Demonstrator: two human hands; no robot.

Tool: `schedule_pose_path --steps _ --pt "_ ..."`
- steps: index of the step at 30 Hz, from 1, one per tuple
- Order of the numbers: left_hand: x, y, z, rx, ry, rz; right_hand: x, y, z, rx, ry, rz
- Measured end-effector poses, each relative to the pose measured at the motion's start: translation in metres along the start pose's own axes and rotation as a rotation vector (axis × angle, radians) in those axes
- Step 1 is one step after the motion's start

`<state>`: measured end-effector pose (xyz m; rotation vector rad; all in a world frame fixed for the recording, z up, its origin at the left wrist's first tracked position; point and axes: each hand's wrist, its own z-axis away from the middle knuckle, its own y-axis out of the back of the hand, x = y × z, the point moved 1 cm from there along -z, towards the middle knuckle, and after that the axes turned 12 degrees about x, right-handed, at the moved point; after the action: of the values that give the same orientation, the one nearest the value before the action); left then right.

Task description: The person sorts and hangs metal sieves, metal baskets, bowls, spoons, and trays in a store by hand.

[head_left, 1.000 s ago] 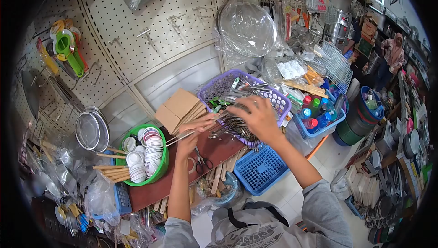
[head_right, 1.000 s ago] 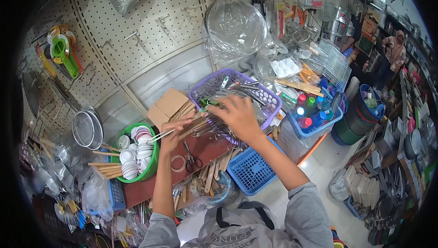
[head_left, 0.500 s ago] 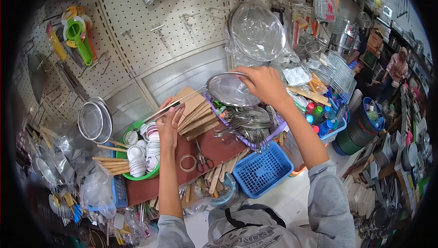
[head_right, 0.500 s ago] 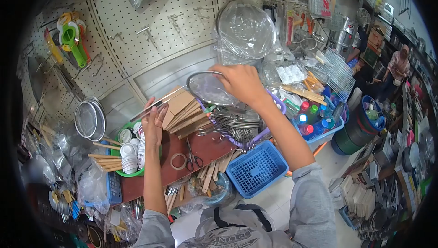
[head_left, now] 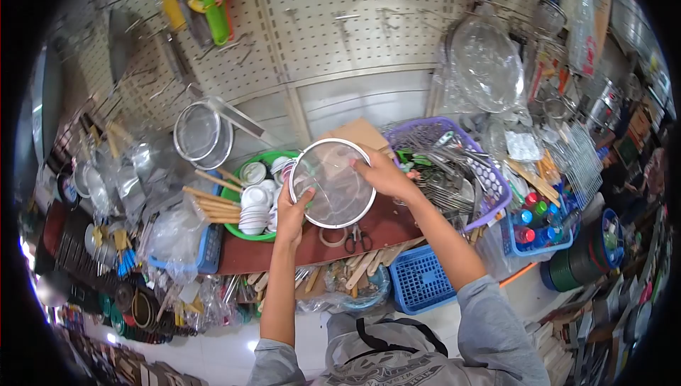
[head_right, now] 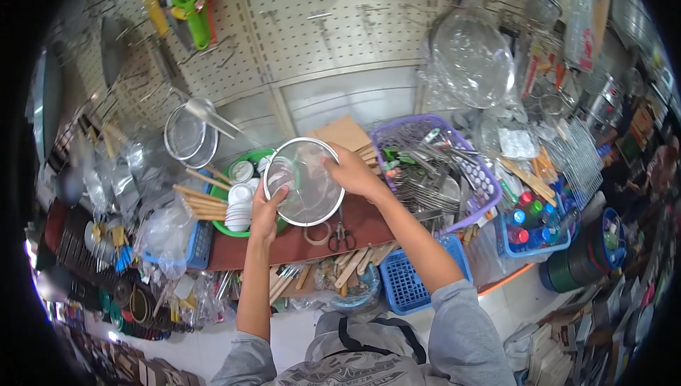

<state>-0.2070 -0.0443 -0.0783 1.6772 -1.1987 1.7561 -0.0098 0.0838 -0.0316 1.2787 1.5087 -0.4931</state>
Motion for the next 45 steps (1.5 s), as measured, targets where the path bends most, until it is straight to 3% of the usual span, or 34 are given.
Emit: schedule_pose_path --steps 2,6,9,10,21,23,25,28,32,35,41,45 --pt "-0.003 0.024 0.005 0.069 -0.001 -0.064 0.006 -0.025 0.013 -0.026 -0.111 -0.206" --pt "-0.007 0.062 0.015 0.178 0.046 -0.104 0.03 -0.071 0.027 -0.075 -0.181 -0.31" --pt "-0.006 0.089 0.025 0.2 -0.029 -0.254 0.051 -0.098 0.036 -0.19 -0.208 -0.363" --pt "-0.008 0.096 0.028 0.246 -0.106 -0.303 0.056 -0.106 0.039 -0.223 -0.223 -0.36" --pt "-0.027 0.16 0.061 0.301 0.002 -0.542 0.079 -0.165 0.065 -0.406 -0.06 -0.184" --pt "-0.029 0.167 0.065 0.306 -0.005 -0.586 0.076 -0.171 0.065 -0.46 -0.105 -0.197" --pt "-0.025 0.172 0.067 0.317 0.002 -0.581 0.065 -0.172 0.063 -0.495 -0.122 -0.159" --pt "-0.012 0.176 0.072 0.336 -0.02 -0.586 0.06 -0.186 0.056 -0.441 0.028 -0.119" --pt "-0.001 0.191 0.073 0.3 0.053 -0.623 0.044 -0.222 0.026 -0.435 0.123 -0.393" --pt "0.006 0.202 0.072 0.253 0.024 -0.647 -0.008 -0.237 0.002 -0.434 -0.069 -0.556" --pt "0.048 0.213 0.062 0.193 0.094 -0.646 -0.062 -0.273 -0.051 -0.349 -0.007 -0.729" --pt "0.078 0.224 0.038 0.109 -0.027 -0.696 -0.09 -0.287 -0.076 -0.299 0.102 -0.702"
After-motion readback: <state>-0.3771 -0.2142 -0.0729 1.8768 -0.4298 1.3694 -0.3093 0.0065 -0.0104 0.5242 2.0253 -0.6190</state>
